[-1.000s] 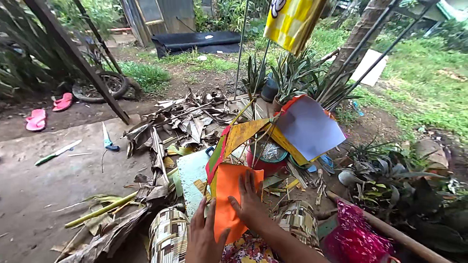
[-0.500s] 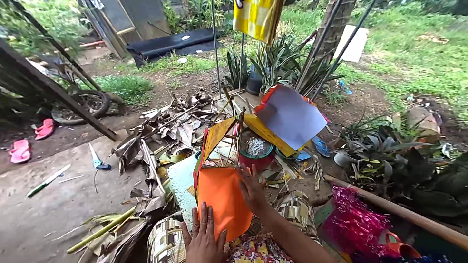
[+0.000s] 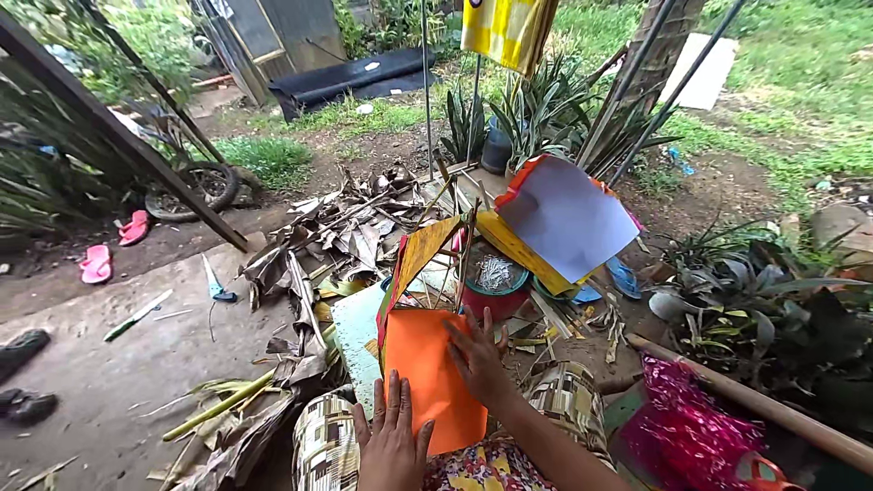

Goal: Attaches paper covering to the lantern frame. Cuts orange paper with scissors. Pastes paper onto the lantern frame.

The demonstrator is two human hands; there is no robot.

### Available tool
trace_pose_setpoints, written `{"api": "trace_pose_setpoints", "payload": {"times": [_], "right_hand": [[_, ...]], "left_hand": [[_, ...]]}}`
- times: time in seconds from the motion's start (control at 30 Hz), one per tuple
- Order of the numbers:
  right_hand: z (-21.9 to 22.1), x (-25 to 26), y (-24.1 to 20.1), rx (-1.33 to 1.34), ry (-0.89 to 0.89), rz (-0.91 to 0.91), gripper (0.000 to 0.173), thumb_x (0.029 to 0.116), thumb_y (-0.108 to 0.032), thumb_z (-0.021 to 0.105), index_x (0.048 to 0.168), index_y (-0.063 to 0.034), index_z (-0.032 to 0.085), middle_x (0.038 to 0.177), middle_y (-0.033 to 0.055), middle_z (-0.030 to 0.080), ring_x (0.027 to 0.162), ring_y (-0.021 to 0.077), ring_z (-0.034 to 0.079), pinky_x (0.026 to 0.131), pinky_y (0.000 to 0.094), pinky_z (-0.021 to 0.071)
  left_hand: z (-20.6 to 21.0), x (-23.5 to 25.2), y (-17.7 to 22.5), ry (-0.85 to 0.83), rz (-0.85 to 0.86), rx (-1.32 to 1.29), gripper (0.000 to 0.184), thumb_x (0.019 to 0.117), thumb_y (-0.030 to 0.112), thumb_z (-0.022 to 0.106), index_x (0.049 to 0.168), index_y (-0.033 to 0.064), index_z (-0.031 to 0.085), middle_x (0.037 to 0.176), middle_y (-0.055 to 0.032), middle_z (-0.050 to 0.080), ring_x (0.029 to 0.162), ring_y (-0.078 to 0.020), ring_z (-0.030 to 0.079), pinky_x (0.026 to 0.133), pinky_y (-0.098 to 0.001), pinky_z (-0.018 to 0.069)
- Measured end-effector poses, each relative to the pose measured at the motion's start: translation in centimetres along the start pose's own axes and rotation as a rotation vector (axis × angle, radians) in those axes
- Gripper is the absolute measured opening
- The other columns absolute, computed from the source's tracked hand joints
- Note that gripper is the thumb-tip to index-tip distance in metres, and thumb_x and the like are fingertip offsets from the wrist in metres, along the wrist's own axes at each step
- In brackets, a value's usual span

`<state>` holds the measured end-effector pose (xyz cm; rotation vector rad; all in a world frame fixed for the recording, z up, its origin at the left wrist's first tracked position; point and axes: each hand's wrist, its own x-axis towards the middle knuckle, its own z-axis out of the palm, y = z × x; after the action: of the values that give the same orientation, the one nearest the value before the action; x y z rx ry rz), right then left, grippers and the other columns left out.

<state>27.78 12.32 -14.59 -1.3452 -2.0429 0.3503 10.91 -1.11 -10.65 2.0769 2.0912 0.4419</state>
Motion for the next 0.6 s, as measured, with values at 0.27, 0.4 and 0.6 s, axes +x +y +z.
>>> {"api": "trace_pose_setpoints", "payload": {"times": [0.27, 0.4, 0.6], "right_hand": [[-0.6, 1.4, 1.0, 0.070, 0.126, -0.016, 0.040, 0.1051, -0.033, 0.045, 0.135, -0.0144, 0.065, 0.150, 0.0096, 0.056, 0.149, 0.0477, 0.031, 0.111, 0.0827, 0.0084], [-1.0, 2.7, 1.8, 0.191, 0.036, 0.068, 0.042, 0.1054, -0.031, 0.045, 0.133, -0.0036, 0.061, 0.137, 0.0114, 0.064, 0.148, 0.0397, 0.038, 0.115, 0.0790, 0.0052], [-1.6, 3.1, 0.9, 0.163, 0.123, 0.043, 0.043, 0.0978, -0.026, 0.058, 0.132, -0.0007, 0.062, 0.125, 0.0136, 0.069, 0.130, 0.0354, 0.057, 0.114, 0.0774, 0.0153]], "left_hand": [[0.0, 0.1, 0.1, -0.010, -0.002, -0.005, 0.076, 0.1031, 0.053, 0.035, 0.155, -0.0026, 0.039, 0.165, -0.0169, 0.031, 0.153, -0.0388, 0.027, 0.119, -0.0695, 0.0142], [0.1, 0.0, 0.0, 0.002, 0.000, -0.021, 0.076, 0.1023, 0.053, 0.038, 0.154, -0.0027, 0.040, 0.165, -0.0164, 0.032, 0.152, -0.0405, 0.028, 0.118, -0.0703, 0.0155], [0.6, 0.0, 0.0, 0.043, -0.001, -0.019, 0.078, 0.1008, 0.056, 0.039, 0.154, -0.0009, 0.042, 0.165, -0.0138, 0.033, 0.152, -0.0407, 0.028, 0.116, -0.0723, 0.0160]]}}
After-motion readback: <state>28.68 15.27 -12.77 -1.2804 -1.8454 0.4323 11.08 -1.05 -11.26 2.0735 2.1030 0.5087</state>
